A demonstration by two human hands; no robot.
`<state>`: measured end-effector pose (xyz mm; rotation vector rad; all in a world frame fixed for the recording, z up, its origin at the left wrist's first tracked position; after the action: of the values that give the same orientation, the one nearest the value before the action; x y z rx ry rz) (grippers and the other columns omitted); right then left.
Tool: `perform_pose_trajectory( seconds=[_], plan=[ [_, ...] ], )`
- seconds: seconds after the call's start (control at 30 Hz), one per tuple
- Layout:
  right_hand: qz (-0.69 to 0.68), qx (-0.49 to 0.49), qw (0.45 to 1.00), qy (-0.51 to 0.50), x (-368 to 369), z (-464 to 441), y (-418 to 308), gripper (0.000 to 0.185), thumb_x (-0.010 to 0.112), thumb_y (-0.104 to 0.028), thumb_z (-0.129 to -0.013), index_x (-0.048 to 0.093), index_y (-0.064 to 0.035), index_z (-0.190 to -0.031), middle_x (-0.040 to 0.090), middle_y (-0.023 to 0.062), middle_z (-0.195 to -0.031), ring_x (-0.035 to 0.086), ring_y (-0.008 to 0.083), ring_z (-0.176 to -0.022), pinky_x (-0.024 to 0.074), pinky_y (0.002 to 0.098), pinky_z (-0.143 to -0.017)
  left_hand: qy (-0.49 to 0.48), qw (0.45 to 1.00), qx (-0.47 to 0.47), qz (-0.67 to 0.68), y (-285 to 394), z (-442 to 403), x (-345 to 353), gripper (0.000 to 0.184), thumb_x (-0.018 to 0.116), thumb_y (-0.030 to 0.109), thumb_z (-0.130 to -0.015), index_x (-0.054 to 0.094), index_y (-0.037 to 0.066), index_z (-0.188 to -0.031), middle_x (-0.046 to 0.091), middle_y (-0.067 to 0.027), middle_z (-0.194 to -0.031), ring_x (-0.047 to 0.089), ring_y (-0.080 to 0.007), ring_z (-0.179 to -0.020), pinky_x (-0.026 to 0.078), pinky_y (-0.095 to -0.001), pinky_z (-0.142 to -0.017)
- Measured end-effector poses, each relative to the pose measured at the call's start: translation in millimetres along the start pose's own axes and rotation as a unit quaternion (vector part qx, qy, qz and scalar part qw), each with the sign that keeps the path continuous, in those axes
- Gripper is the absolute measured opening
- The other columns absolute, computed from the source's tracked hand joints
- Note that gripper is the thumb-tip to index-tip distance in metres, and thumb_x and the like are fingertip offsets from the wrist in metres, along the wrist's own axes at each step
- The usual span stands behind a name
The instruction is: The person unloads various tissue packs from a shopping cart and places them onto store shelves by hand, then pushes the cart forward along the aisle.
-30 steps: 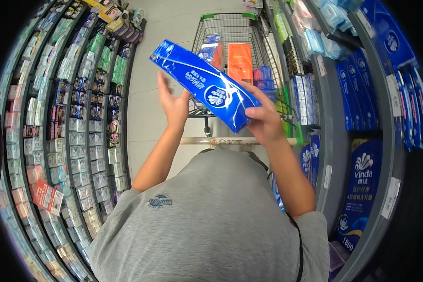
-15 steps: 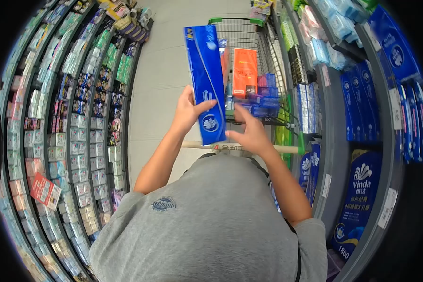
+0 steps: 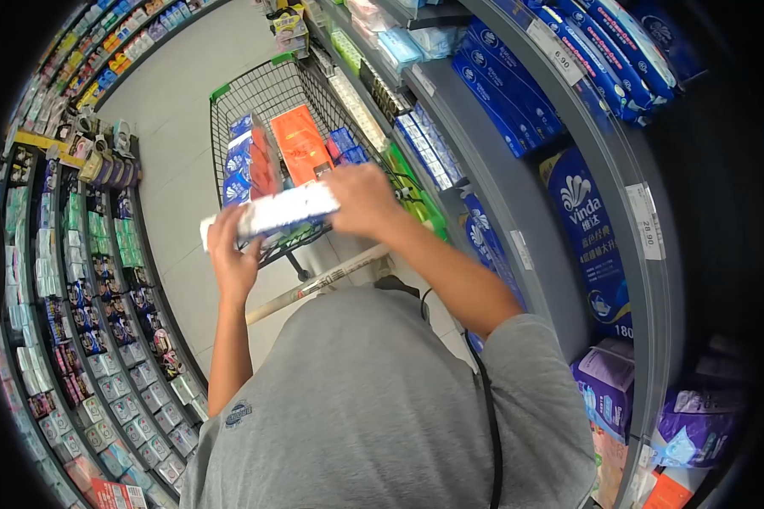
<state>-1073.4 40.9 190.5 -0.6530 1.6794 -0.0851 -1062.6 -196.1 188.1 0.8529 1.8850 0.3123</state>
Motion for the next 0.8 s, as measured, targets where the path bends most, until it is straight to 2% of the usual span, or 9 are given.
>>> perform_pose_trajectory(
  seconds=[0.03, 0.13, 0.17, 0.3, 0.37, 0.4, 0.47, 0.67, 0.8],
  plan=[
    [-0.015, 0.029, 0.997, 0.07, -11, 0, 19, 0.045, 0.081, -0.02, -0.062, 0.067, -0.0073, -0.103, 0.069, 0.0148, -0.097, 0.066, 0.0324, -0.09, 0.0523, 0.0405, -0.08, 0.047, 0.998, 0.004, -0.031, 0, -3, -2, 0.05, 0.076, 0.0, -0.068, 0.063, 0.008, -0.116, 0.059, -0.0171, -0.123, 0.057, -0.0345, -0.111, 0.039, -0.043, -0.101],
    [0.074, 0.18, 0.964, 0.183, -48, 12, 85, 0.048, 0.083, -0.028, -0.065, 0.065, -0.0072, -0.104, 0.068, 0.0146, -0.095, 0.066, 0.0331, -0.09, 0.0498, 0.0441, -0.081, 0.033, 0.994, -0.077, 0.076, -35, 6, 13, 0.047, 0.074, -0.001, -0.072, 0.063, 0.006, -0.117, 0.059, -0.0187, -0.122, 0.057, -0.0354, -0.112, 0.044, -0.0413, -0.097],
    [0.096, 0.27, 0.941, 0.177, -59, 18, 111, 0.051, 0.083, -0.031, -0.067, 0.064, -0.0058, -0.107, 0.067, 0.0159, -0.101, 0.065, 0.0337, -0.095, 0.0498, 0.0445, -0.083, 0.005, 0.995, -0.086, 0.056, -45, 15, 20, 0.041, 0.073, 0.002, -0.075, 0.063, 0.003, -0.114, 0.061, -0.0194, -0.118, 0.057, -0.0359, -0.111, 0.047, -0.0397, -0.093],
    [0.214, 0.405, 0.867, 0.196, -94, 53, 203, 0.053, 0.078, -0.034, -0.074, 0.06, -0.0024, -0.112, 0.066, 0.0179, -0.108, 0.063, 0.0339, -0.103, 0.0479, 0.0463, -0.086, -0.072, 0.986, -0.15, 0.028, -110, 76, 61, 0.032, 0.073, 0.006, -0.078, 0.065, 0.002, -0.108, 0.065, -0.0161, -0.111, 0.06, -0.0339, -0.107, 0.048, -0.0396, -0.092],
    [0.271, 0.431, 0.842, 0.177, -99, 73, 241, 0.051, 0.077, -0.033, -0.075, 0.059, -0.0026, -0.112, 0.066, 0.0164, -0.106, 0.062, 0.0333, -0.104, 0.0474, 0.0472, -0.086, -0.132, 0.958, -0.256, 0.012, -131, 104, 75, 0.029, 0.073, 0.011, -0.079, 0.066, 0.002, -0.105, 0.066, -0.015, -0.107, 0.06, -0.0339, -0.105, 0.047, -0.0415, -0.091],
    [0.291, 0.438, 0.834, 0.169, -98, 82, 255, 0.051, 0.077, -0.033, -0.076, 0.059, -0.0035, -0.114, 0.065, 0.0161, -0.108, 0.062, 0.033, -0.104, 0.047, 0.048, -0.086, -0.132, 0.957, -0.259, 0.011, -130, 109, 74, 0.029, 0.073, 0.011, -0.079, 0.066, 0.002, -0.105, 0.066, -0.015, -0.107, 0.06, -0.0339, -0.105, 0.047, -0.0415, -0.091],
    [0.294, 0.449, 0.832, 0.142, -90, 98, 280, 0.048, 0.075, -0.031, -0.079, 0.058, -0.0081, -0.118, 0.063, 0.0141, -0.114, 0.06, 0.0324, -0.107, 0.0467, 0.0482, -0.087, -0.152, 0.973, -0.156, -0.081, -117, 114, 73, 0.029, 0.073, 0.017, -0.079, 0.067, 0.003, -0.103, 0.066, -0.0154, -0.106, 0.059, -0.0338, -0.104, 0.045, -0.0434, -0.092],
    [0.303, 0.472, 0.807, 0.184, -68, 110, 300, 0.045, 0.071, -0.027, -0.083, 0.06, -0.0173, -0.125, 0.06, 0.0097, -0.12, 0.055, 0.0333, -0.114, 0.0444, 0.0479, -0.09, -0.186, 0.96, -0.193, -0.078, -132, 113, 83, 0.023, 0.072, 0.017, -0.077, 0.069, 0.005, -0.096, 0.067, -0.0131, -0.103, 0.058, -0.0319, -0.105, 0.041, -0.0436, -0.094],
    [0.315, 0.449, 0.807, 0.218, -56, 105, 310, 0.045, 0.071, -0.026, -0.082, 0.061, -0.0176, -0.126, 0.06, 0.0092, -0.121, 0.052, 0.033, -0.114, 0.0421, 0.0473, -0.093, -0.202, 0.952, -0.205, -0.105, -143, 115, 92, 0.02, 0.072, 0.016, -0.076, 0.07, 0.006, -0.092, 0.068, -0.013, -0.101, 0.059, -0.0311, -0.106, 0.041, -0.0439, -0.095]
  ],
)
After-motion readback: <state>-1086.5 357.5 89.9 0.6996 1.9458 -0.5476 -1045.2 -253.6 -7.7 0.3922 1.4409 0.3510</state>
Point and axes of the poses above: each hand's wrist, its own z-axis away from the middle knuckle, its own x-axis out of the palm, y = z × x, the point moved 5 cm from there along -z, towards the middle knuckle
